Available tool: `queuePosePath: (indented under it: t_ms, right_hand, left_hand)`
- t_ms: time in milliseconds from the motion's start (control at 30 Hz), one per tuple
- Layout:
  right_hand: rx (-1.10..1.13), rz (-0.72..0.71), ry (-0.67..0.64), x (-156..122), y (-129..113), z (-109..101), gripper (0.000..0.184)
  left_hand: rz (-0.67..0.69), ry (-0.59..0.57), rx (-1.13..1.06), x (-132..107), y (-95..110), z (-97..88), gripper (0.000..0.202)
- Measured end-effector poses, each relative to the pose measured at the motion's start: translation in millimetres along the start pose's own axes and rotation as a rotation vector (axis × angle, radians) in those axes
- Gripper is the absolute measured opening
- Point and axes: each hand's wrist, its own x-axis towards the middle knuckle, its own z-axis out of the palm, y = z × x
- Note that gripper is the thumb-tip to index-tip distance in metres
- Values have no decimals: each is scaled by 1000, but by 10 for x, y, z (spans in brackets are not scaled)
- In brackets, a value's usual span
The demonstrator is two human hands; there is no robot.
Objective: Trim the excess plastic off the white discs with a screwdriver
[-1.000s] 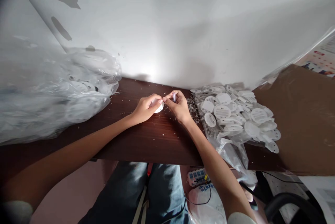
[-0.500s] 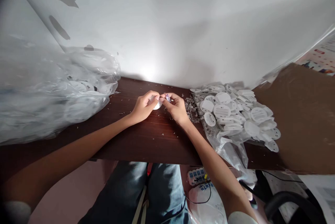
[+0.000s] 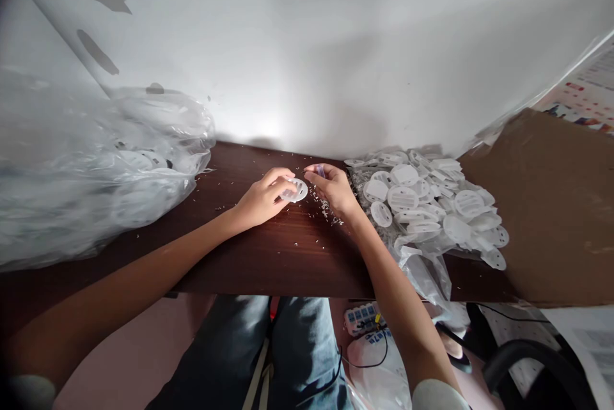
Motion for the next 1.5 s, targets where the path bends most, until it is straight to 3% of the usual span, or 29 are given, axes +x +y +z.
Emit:
queuePosePath:
  t_ms: [267, 500, 767, 967, 1033, 1233, 1400, 1500]
  right_hand:
    - [-191, -37, -89, -60, 31, 30, 31]
    - [-349, -103, -67, -65, 22, 18, 31]
    - [-562, -162, -29, -67, 27, 39, 27]
    - [-606, -190, -33, -79, 47, 73, 22]
    - [-609, -199, -40, -85, 61, 84, 22]
    - [-476, -136, -66, -91, 82, 112, 30]
    - [-126, 94, -92, -77, 34, 99, 40]
    - [-11, 139, -91, -65, 21, 83, 38]
  left_hand:
    - [45, -16, -12, -28, -27, -26, 29]
    - [30, 55, 65, 11, -31, -75, 22]
    - [164, -31, 78, 13, -127, -125, 17]
    - [96, -170, -20, 24, -103, -138, 19]
    - [112, -168, -19, 15, -112, -133, 18]
    - [258, -26, 39, -30, -187, -89, 24]
    - [229, -4, 5, -39, -210, -70, 29]
    - [197, -10, -37, -47, -201, -64, 31]
